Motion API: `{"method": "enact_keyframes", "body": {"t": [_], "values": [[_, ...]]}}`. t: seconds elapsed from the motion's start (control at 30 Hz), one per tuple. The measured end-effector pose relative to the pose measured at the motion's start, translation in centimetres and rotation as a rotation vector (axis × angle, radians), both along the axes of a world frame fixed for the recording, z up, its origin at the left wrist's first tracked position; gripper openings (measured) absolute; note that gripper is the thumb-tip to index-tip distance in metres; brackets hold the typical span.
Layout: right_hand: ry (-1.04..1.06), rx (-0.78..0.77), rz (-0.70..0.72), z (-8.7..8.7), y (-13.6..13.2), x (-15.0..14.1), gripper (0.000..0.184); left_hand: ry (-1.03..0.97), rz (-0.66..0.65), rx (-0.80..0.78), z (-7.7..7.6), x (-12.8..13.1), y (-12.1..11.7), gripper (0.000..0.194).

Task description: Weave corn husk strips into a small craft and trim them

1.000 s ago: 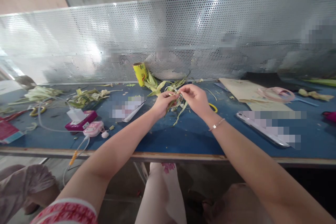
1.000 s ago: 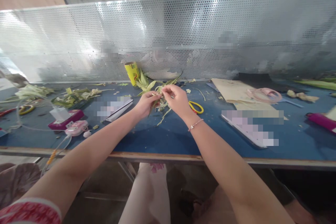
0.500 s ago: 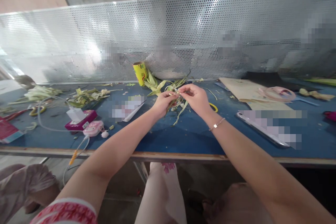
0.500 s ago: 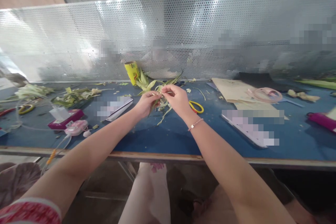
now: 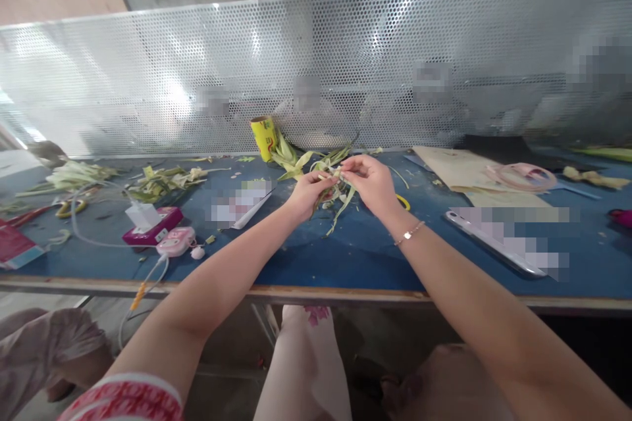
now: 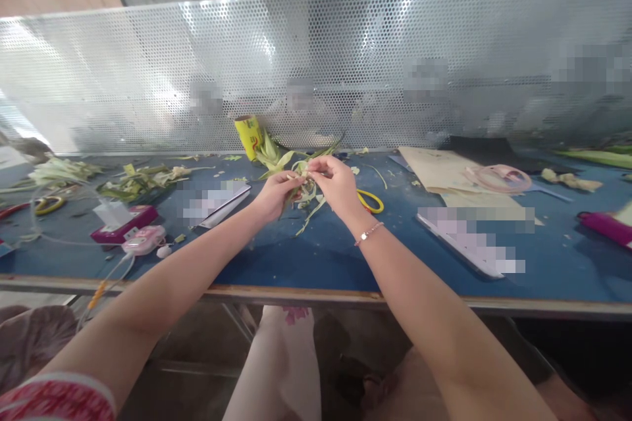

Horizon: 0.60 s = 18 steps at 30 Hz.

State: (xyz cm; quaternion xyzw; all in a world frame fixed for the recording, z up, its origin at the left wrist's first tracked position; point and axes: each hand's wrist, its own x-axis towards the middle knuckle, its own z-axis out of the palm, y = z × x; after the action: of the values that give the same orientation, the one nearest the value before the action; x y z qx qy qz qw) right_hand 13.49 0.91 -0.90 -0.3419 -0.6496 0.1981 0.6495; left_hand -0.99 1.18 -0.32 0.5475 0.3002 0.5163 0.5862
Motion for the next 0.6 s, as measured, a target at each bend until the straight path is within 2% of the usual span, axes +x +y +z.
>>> {"method": "enact_keyframes", "body": {"t": [0.37, 0.6], "values": [[0.057, -0.041, 0.057, 0.06, 0.10, -0.22, 0.020, 0.001, -0.004, -0.011, -0.04, -0.04, 0.05, 0.026], [0.045, -0.023, 0.046, -0.19, 0.32, -0.22, 0.019, 0.003, 0.004, -0.012, 0.02, -0.01, -0.01, 0.028]]}}
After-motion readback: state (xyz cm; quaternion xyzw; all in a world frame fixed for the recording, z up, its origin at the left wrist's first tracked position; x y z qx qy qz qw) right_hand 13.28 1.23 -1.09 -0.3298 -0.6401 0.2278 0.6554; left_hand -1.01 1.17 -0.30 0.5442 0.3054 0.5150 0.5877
